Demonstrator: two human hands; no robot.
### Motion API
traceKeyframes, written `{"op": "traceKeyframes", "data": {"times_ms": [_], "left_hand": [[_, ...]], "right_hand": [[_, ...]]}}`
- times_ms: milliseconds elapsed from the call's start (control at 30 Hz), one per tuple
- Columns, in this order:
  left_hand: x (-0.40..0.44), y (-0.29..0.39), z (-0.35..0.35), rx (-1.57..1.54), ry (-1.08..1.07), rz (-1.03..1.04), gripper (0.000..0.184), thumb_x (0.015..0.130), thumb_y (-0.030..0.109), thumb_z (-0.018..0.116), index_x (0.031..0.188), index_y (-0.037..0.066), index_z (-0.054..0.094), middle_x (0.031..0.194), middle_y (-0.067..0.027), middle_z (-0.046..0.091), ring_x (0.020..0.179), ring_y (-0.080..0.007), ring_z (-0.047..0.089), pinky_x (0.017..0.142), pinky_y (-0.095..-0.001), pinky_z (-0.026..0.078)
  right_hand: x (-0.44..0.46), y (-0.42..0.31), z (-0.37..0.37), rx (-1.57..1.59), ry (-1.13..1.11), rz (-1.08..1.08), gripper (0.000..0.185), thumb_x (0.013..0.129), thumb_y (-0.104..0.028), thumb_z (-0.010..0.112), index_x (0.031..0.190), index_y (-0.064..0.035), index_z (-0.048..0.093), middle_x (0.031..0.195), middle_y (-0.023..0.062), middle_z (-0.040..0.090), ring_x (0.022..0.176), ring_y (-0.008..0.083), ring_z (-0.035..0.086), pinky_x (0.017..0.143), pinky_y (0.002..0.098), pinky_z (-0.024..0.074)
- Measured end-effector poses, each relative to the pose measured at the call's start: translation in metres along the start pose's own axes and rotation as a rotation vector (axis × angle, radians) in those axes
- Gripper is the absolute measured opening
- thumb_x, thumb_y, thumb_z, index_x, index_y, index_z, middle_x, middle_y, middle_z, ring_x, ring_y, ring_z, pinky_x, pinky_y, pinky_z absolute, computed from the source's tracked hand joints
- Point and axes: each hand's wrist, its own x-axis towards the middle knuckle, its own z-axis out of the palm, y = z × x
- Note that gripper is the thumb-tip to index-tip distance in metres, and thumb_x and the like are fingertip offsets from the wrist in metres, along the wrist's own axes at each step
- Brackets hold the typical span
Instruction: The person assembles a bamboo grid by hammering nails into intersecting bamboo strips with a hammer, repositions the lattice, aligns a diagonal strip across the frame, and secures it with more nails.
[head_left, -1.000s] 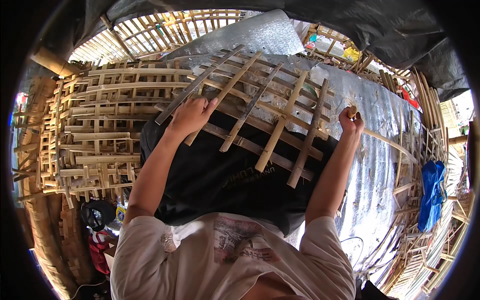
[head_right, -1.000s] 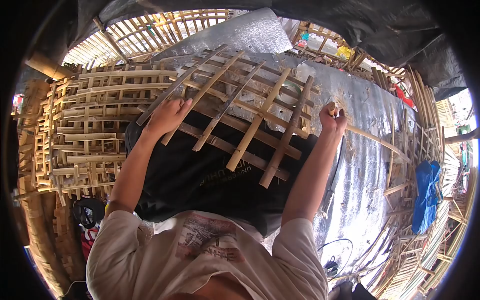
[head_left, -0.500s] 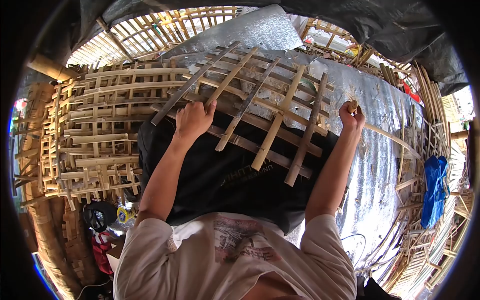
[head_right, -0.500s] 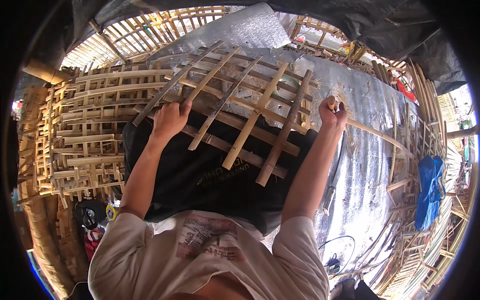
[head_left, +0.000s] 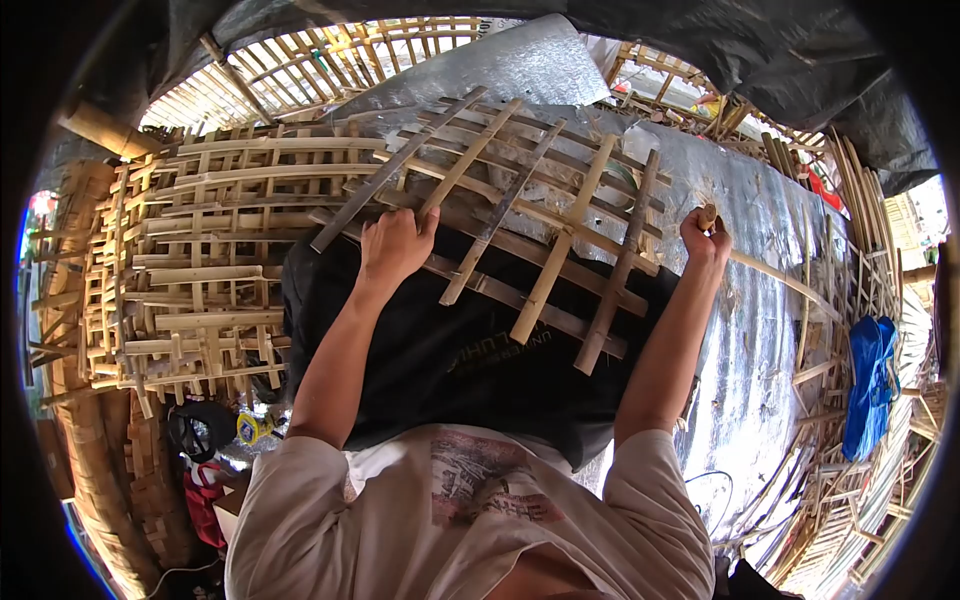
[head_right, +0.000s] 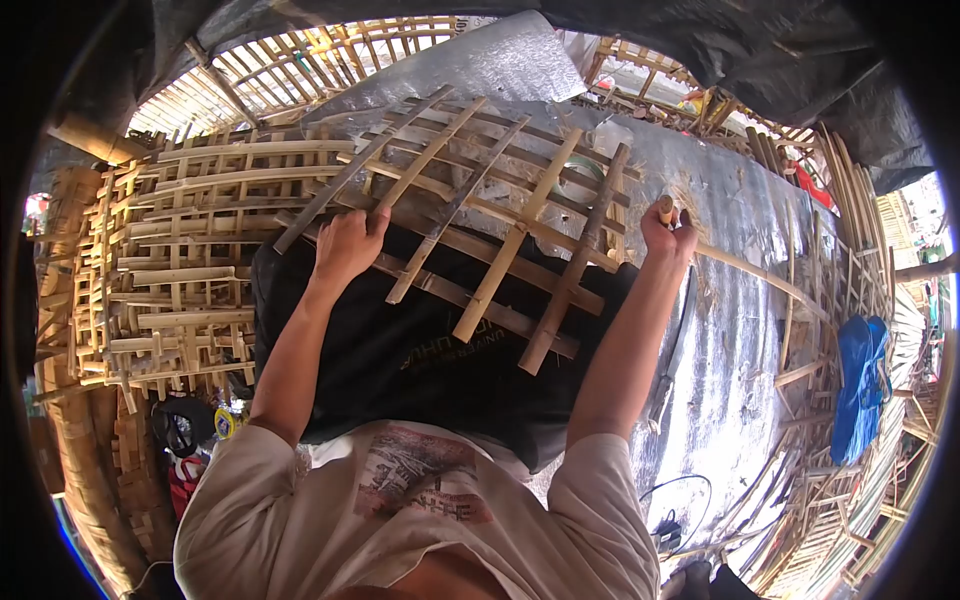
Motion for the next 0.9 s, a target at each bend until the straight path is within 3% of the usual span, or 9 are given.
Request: {"op": "traceKeyframes", "data": {"times_ms": [200,300,700,900], "left_hand": [[0.001,-0.005,0.008,0.009,0.052,0.025,0.055,0.098,0.047,0.048,0.079,0.0,0.068,0.076,-0.0217,0.069,0.081,-0.0415,0.068,0.09,-0.0542,0.047],[0.001,-0.005,0.008,0.008,0.064,0.019,0.054,0.098,0.047,0.049,0.078,0.0,0.067,0.078,-0.0228,0.069,0.084,-0.0425,0.067,0.09,-0.0537,0.046],[-0.001,0.002,-0.001,-0.003,0.004,0.019,0.052,0.096,0.046,0.052,0.079,0.0,0.068,0.076,-0.0221,0.069,0.081,-0.0424,0.068,0.09,-0.0548,0.046],[-0.003,0.002,0.003,0.039,0.04,0.03,0.05,0.096,0.044,0.053,0.079,0.0,0.068,0.076,-0.021,0.07,0.079,-0.0418,0.068,0.091,-0.0543,0.046]], "right_hand": [[0.009,-0.006,-0.006,-0.008,-0.056,0.035,0.022,0.097,-0.01,0.046,0.075,-0.008,0.049,0.063,0.0021,0.048,0.053,0.0136,0.045,0.049,0.0282,0.0422],[0.012,-0.007,0.001,-0.039,0.016,0.028,0.034,0.101,-0.021,0.048,0.07,-0.0126,0.036,0.057,-0.0047,0.028,0.05,0.0099,0.034,0.052,0.0279,0.0426],[0.01,-0.009,-0.002,-0.06,-0.046,0.064,0.035,0.101,-0.022,0.049,0.071,-0.0121,0.036,0.058,-0.0037,0.028,0.051,0.0112,0.034,0.051,0.0285,0.0424],[0.011,-0.008,-0.002,-0.057,-0.029,0.044,0.031,0.099,-0.015,0.051,0.072,-0.0106,0.037,0.06,-0.0025,0.029,0.052,0.012,0.037,0.052,0.0298,0.0456]]}}
